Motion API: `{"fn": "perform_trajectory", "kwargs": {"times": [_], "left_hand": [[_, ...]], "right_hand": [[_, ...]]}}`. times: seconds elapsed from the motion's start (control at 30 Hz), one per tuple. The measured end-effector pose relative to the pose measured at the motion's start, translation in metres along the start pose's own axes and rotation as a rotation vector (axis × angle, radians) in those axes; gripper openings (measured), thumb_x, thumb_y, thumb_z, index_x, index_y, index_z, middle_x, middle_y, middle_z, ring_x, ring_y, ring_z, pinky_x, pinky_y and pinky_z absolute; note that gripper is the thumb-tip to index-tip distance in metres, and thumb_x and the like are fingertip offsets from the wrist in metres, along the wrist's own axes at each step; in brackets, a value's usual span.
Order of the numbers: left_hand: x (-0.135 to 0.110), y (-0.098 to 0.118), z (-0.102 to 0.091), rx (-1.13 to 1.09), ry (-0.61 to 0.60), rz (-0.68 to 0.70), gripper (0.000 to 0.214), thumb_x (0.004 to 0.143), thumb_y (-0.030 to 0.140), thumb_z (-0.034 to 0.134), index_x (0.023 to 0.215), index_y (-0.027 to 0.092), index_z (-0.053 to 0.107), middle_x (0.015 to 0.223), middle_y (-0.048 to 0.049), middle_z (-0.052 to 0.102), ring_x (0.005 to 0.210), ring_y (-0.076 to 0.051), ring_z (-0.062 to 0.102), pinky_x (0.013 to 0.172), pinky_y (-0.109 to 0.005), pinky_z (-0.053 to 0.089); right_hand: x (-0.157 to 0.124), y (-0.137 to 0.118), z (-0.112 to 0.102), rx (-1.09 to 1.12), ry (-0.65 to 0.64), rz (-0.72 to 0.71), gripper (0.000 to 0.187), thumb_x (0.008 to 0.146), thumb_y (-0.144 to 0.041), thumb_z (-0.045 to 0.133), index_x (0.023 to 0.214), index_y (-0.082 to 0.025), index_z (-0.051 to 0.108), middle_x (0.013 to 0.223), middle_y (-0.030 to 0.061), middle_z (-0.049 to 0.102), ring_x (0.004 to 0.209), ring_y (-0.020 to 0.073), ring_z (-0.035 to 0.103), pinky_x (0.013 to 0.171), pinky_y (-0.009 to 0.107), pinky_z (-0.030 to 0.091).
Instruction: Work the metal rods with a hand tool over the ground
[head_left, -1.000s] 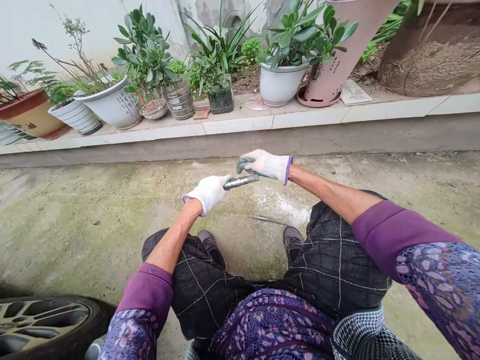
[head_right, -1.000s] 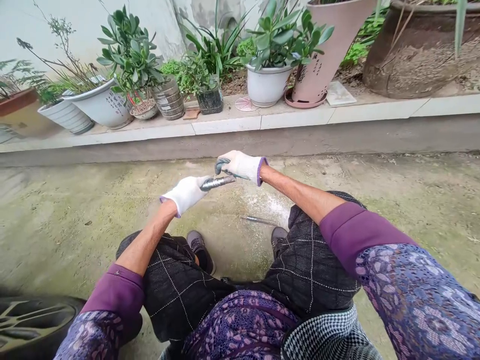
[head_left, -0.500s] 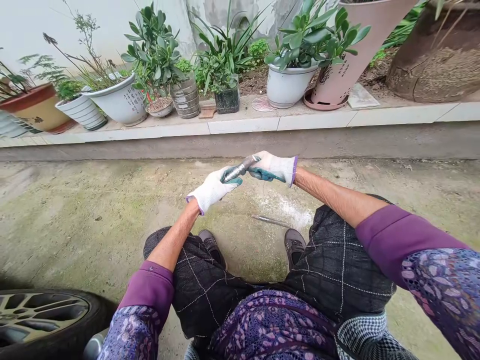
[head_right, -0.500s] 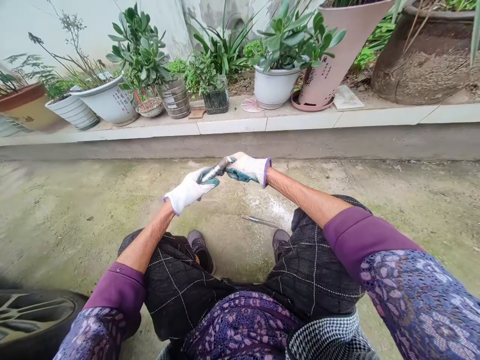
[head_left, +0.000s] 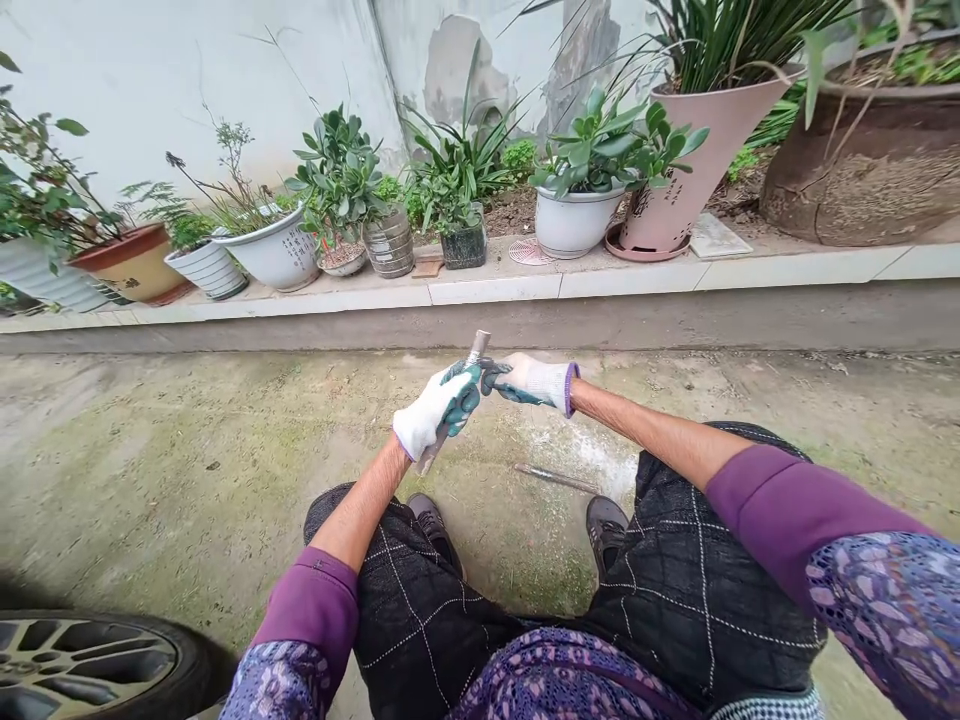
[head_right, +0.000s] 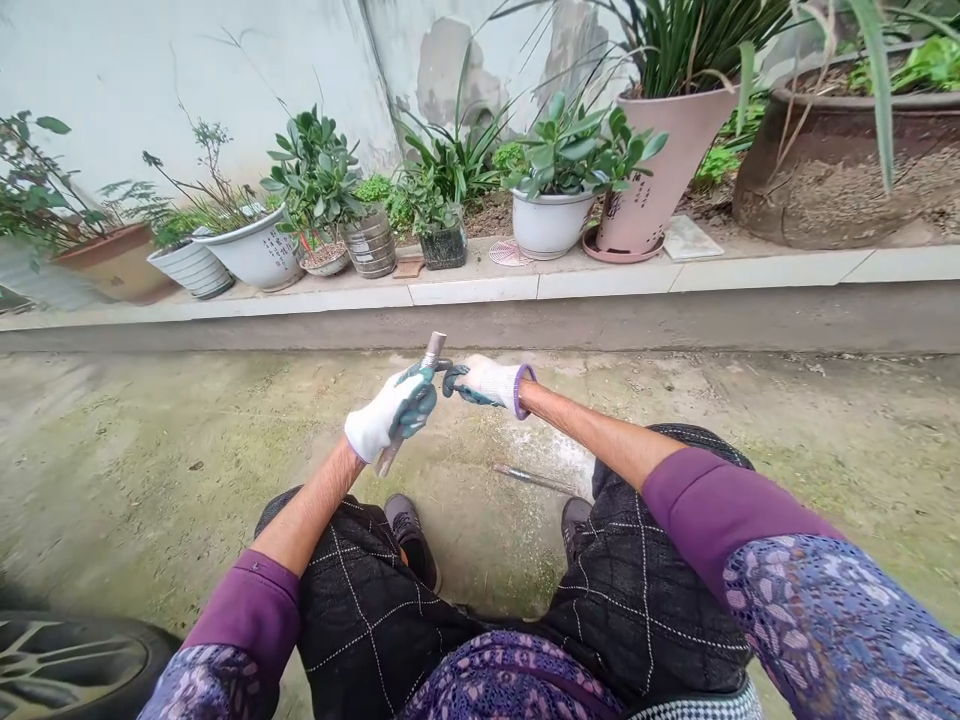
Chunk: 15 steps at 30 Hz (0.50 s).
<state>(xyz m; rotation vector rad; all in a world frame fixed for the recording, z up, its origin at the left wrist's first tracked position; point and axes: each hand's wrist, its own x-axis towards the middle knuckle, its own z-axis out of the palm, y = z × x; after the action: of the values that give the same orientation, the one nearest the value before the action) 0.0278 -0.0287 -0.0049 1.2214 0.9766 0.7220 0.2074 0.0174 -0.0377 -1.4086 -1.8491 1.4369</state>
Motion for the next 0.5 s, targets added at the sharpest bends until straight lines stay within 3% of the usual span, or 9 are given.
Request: {"fn": "perform_trajectory", "kwargs": {"times": [0.1,0.27,0.5], "left_hand": [[0.005,-0.003,-0.009,-0.139,-0.007,0.009,0.041,0.084,0.049,0.063,0.110,0.018,0.056,0.055,0.0101,0.041,0.035,-0.003,0.021,0.032,-0.016,0.022],[0.008,-0.003,-0.018,-0.328,0.001,-0.001,0.037,0.087,0.044,0.062,0.112,0.017,0.057,0.055,0.0101,0.040,0.034,-0.002,0.021,0.034,-0.015,0.024],[-0.002,-0.008,0.001,-0.236,-0.261,-0.039,0.053,0.086,0.047,0.063,0.129,0.020,0.052,0.055,0.0093,0.046,0.034,-0.002,0.019,0.034,-0.013,0.022]], "right_hand": [[-0.003,-0.004,0.005,-0.124,-0.032,-0.011,0.021,0.079,-0.020,0.052,0.087,-0.014,0.071,0.050,-0.0053,0.045,0.042,0.0071,0.037,0.041,0.020,0.028],[-0.009,-0.009,0.008,-0.413,-0.060,-0.159,0.028,0.084,-0.020,0.048,0.092,-0.018,0.074,0.061,-0.0024,0.054,0.054,0.0096,0.045,0.052,0.020,0.034],[0.023,0.004,0.003,-0.640,0.076,-0.083,0.022,0.084,-0.017,0.049,0.084,-0.014,0.071,0.071,0.0036,0.063,0.061,0.0122,0.048,0.056,0.023,0.035]]}}
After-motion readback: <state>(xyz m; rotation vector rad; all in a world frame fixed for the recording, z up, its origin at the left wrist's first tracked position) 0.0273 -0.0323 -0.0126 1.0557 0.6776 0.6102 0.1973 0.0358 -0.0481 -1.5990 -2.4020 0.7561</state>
